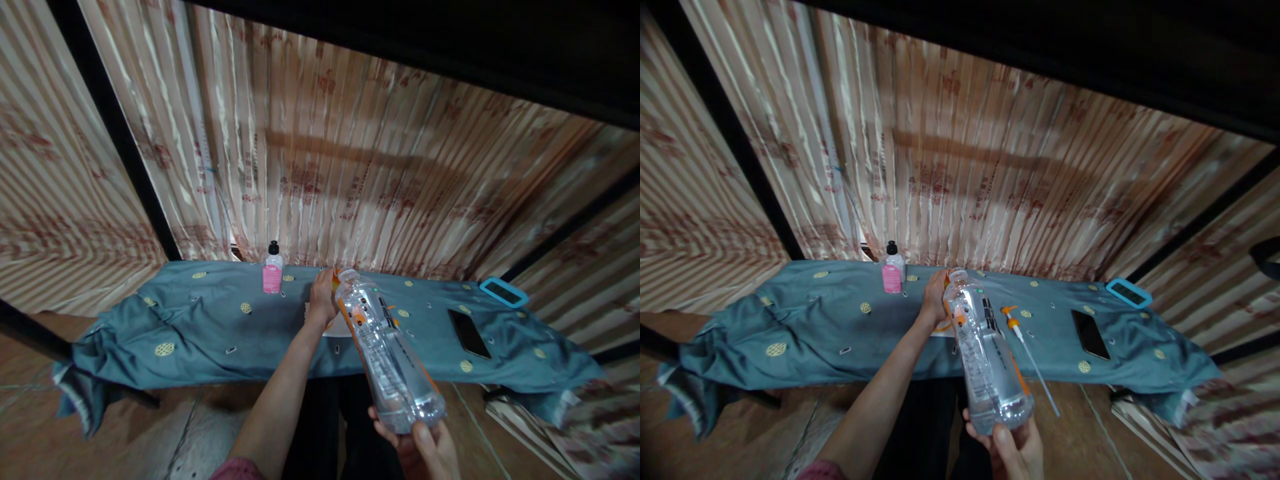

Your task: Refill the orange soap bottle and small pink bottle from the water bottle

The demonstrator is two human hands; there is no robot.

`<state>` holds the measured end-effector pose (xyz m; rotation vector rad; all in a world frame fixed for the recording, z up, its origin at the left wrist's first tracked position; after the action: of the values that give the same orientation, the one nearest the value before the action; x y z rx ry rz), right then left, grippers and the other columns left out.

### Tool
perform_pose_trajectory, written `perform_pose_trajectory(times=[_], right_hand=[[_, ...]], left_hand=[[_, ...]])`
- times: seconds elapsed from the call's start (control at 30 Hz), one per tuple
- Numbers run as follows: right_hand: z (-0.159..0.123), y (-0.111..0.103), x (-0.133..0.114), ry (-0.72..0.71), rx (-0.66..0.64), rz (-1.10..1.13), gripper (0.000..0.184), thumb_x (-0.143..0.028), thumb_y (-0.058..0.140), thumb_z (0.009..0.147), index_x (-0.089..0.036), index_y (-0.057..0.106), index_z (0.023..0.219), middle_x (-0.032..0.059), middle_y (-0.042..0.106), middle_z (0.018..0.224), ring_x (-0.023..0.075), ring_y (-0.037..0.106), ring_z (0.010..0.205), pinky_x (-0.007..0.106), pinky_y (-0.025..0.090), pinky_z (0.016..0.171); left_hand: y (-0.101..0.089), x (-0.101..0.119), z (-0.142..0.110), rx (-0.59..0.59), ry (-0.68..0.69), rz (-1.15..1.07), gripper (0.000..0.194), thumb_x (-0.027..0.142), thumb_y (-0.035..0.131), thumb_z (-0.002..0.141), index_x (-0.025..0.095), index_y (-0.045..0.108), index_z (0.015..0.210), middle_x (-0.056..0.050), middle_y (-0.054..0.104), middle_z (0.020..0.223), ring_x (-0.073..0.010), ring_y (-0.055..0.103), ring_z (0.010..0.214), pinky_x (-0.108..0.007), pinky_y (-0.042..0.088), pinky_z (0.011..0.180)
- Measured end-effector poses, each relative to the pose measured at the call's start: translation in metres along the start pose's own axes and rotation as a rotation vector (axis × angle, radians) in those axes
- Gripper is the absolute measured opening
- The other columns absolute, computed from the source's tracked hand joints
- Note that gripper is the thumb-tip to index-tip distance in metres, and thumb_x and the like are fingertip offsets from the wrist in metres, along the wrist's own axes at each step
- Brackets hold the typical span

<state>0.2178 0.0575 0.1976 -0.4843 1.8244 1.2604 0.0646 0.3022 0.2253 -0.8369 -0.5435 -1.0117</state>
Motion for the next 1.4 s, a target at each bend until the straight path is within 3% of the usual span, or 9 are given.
perform_pose_trajectory(times=[0.6,1.4], right_hand=[[0.0003,0.0001,-0.0013,0.010,-0.015,-0.015,0.041,-0.045,0.104,0.059,-0.025,0.085,0.091,0.0069,0.089,0.080,0.0260,0.085,0.067,0.027,0.069,0.063],[-0.0002,0.0010,0.0025,0.021,0.016,0.012,0.046,-0.045,0.106,0.054,-0.026,0.085,0.090,0.0081,0.089,0.078,0.0264,0.085,0.065,0.026,0.069,0.061]], left_hand=[[0.0010,-0.0006,-0.0007,0.002,-0.026,0.044,0.022,0.027,0.073,0.087,0.020,0.067,0.107,-0.007,0.073,0.106,-0.0246,0.066,0.101,-0.039,0.055,0.094],[0.0003,0.0014,0.0011,-0.018,-0.017,0.024,0.023,0.029,0.072,0.087,0.019,0.068,0.108,-0.009,0.073,0.107,-0.0262,0.066,0.103,-0.041,0.054,0.096]])
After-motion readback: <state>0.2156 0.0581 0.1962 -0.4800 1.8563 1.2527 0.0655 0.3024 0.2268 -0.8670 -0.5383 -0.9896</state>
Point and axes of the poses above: each hand's wrist, its own z-axis towards the middle knuckle, its own y-axis out of the palm, x = y × z, the point moved 7 cm from there along z, towards the middle knuckle
